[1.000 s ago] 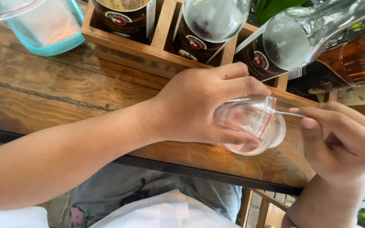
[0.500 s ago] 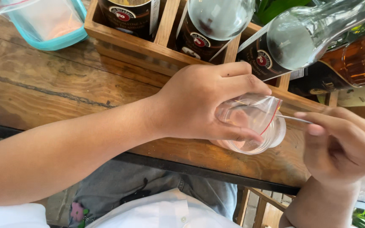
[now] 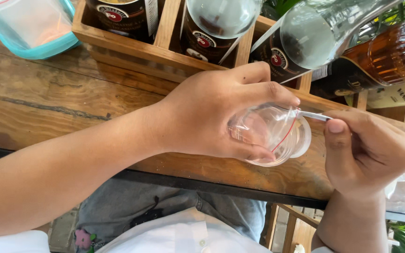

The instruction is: The person scoops a light-colored powder from a plastic cup into a small zip-lock bag using a small spoon.

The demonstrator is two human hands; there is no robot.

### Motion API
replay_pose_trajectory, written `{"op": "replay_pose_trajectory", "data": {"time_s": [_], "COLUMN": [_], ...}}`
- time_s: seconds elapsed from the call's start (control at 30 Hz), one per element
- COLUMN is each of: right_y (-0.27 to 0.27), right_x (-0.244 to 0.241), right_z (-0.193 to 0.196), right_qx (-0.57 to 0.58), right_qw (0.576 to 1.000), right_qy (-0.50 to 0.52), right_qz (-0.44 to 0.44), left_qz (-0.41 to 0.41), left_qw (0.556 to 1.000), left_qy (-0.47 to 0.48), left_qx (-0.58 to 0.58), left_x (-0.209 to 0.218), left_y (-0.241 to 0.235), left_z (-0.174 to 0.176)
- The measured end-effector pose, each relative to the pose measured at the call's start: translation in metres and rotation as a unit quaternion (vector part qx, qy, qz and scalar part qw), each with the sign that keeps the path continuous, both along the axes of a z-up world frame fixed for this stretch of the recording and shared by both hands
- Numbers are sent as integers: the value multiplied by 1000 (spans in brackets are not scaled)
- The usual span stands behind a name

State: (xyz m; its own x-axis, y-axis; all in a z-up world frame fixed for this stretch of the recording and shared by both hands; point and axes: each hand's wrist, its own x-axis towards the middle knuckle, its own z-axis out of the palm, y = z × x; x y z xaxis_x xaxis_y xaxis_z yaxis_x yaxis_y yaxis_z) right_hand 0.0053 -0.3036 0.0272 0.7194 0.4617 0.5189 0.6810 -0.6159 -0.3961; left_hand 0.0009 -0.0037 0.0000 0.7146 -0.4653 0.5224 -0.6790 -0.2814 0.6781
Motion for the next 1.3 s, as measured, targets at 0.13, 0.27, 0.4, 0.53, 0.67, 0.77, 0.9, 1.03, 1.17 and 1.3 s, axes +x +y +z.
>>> {"op": "replay_pose_trajectory", "data": {"time_s": [0.13, 0.27, 0.4, 0.53, 0.67, 0.77, 0.9, 1.03, 1.17, 1.3], "right_y": [-6, -1, -6, -42, -88, -93, -66, -22, 3, 3], "right_x": [8, 14, 10, 17, 31, 37, 17, 18, 12, 12], "right_z": [-6, -5, -14, -45, -72, -75, -51, -17, 7, 2], "right_qx": [22, 40, 131, 256, 492, 503, 215, 171, 16, -65], "right_qw": [998, 988, 986, 966, 859, 843, 960, 981, 997, 993], "right_qy": [-39, -61, -45, -35, 89, 146, 121, 87, 40, 56], "right_qz": [36, 137, 93, 10, -112, -122, -134, 35, 66, 79], "left_qz": [5, 15, 12, -13, -68, -120, -188, -218, -208, -178], "left_qw": [1000, 996, 997, 996, 956, 901, 781, 716, 680, 677], "left_qy": [-30, -92, -74, 11, 160, 297, 439, 476, 518, 531], "left_qx": [-1, -16, -27, -84, -235, -292, -402, -461, -475, -478], "left_x": [0, -1, -1, -3, -6, -7, -9, -9, -8, -9], "left_y": [1, 3, 3, 4, 3, 8, 8, 11, 12, 12], "left_z": [-1, 0, 1, 9, 20, 18, 27, 34, 35, 40]}}
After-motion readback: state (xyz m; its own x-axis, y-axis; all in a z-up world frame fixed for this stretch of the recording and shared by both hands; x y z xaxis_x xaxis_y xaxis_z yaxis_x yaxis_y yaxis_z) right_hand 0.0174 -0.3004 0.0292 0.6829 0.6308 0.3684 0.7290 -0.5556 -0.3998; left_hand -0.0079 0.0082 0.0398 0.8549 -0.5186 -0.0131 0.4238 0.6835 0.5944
